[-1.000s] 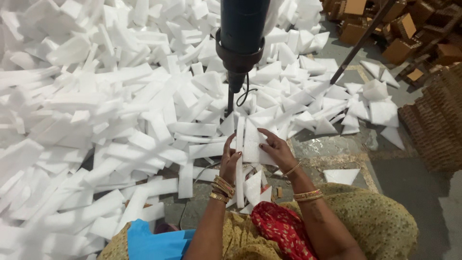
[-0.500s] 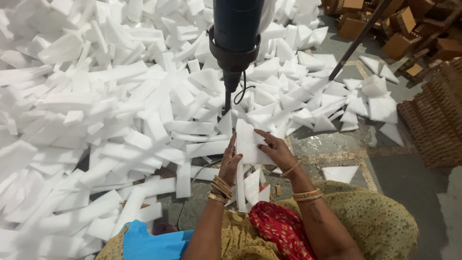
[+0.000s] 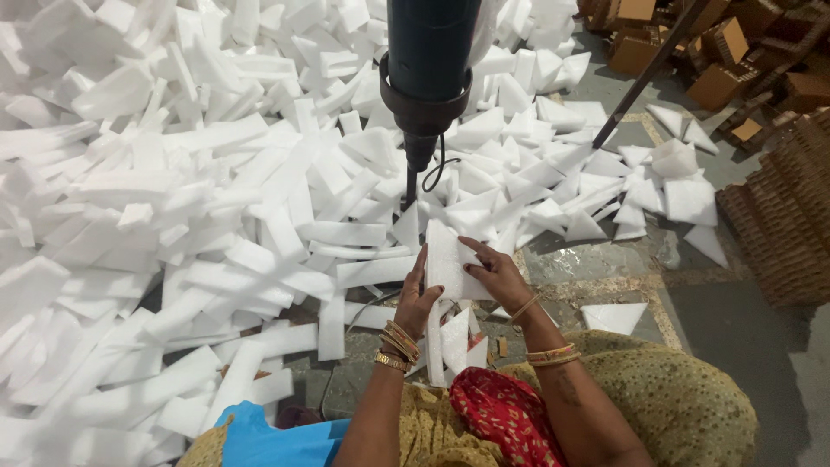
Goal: The person sits on the floor surrounded by white foam pieces and uses a vertical cutting machine to slice rectangular foam strips into triangular shapes. They repeatedly pick up a strip, position it under the machine's blade, and push it through to create two triangles, which are then discarded into a pile.
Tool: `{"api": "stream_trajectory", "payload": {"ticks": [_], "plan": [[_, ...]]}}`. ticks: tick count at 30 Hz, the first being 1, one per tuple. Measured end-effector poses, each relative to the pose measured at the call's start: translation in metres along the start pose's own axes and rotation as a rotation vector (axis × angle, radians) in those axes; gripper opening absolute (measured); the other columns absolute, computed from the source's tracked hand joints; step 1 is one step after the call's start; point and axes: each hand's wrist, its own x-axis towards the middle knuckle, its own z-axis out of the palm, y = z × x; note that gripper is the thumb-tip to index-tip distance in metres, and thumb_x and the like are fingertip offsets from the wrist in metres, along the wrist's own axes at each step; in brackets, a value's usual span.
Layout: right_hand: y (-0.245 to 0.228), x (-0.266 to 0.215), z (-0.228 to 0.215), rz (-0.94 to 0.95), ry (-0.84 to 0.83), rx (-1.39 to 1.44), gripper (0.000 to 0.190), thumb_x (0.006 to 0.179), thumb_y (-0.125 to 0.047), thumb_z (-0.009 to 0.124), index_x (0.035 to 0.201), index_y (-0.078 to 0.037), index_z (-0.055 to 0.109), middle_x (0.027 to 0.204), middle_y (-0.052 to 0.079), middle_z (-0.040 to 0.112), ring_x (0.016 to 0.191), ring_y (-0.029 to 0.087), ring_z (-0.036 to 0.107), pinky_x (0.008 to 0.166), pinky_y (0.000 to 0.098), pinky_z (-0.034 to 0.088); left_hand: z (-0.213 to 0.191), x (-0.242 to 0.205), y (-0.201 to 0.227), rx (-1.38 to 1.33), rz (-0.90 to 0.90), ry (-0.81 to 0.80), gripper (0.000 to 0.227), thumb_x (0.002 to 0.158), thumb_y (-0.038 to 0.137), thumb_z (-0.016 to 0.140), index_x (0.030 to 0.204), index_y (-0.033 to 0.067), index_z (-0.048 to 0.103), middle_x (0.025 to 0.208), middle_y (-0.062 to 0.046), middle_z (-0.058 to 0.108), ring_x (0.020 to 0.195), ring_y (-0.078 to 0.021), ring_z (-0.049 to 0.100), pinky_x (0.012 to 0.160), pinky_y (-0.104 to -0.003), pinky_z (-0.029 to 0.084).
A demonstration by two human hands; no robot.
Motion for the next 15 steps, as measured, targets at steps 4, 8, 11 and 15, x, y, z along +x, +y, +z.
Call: {"api": "stream_trajectory", "payload": {"ticks": [4, 8, 11, 15], "plan": [[0.015, 0.009, -0.001, -0.151, -0.013, -0.005, 0.057, 0.093, -0.006, 0.068, 0.146, -0.024, 0.058, 0.134, 0.013, 0.061, 0.117, 0.017, 0.060, 0.095, 0.0283, 0.054, 0.002, 0.003, 0.000, -0.136, -0.024, -0.015, 0.084, 0.086, 0.020, 0.059, 0.162, 0.0249, 0.025, 0.158, -0.018, 0.039, 0.144, -0.0316, 0.044, 0.116, -0.043, 0.040], [0.016, 0.014, -0.002, -0.106, -0.079, 0.279, 0.057, 0.093, -0.002, 0.066, 0.148, -0.017, 0.059, 0.102, 0.008, 0.070, 0.087, 0.011, 0.060, 0.079, 0.0248, 0.053, 0.004, 0.009, 0.010, -0.245, 0.156, 0.001, 0.060, 0.104, 0.021, 0.040, 0.162, 0.0098, 0.027, 0.168, -0.016, 0.033, 0.151, -0.0260, 0.035, 0.120, -0.037, 0.030], [0.001, 0.018, 0.000, -0.124, -0.105, 0.368, 0.058, 0.095, -0.003, 0.065, 0.151, -0.014, 0.058, 0.090, 0.003, 0.062, 0.078, 0.010, 0.056, 0.069, 0.0255, 0.051, 0.004, 0.011, 0.028, -0.330, 0.180, 0.004, 0.056, 0.109, 0.024, 0.030, 0.161, 0.0040, 0.027, 0.167, -0.015, 0.033, 0.153, -0.0232, 0.033, 0.123, -0.034, 0.028], [-0.051, 0.026, -0.002, -0.130, -0.147, 0.401, 0.057, 0.095, -0.003, 0.061, 0.151, -0.011, 0.053, 0.103, 0.007, 0.068, 0.084, 0.010, 0.064, 0.077, 0.0231, 0.056, -0.001, 0.023, 0.065, -0.297, 0.308, 0.016, 0.056, 0.112, 0.031, 0.025, 0.161, 0.0033, 0.026, 0.165, -0.015, 0.036, 0.151, -0.0245, 0.039, 0.123, -0.035, 0.033]]}}
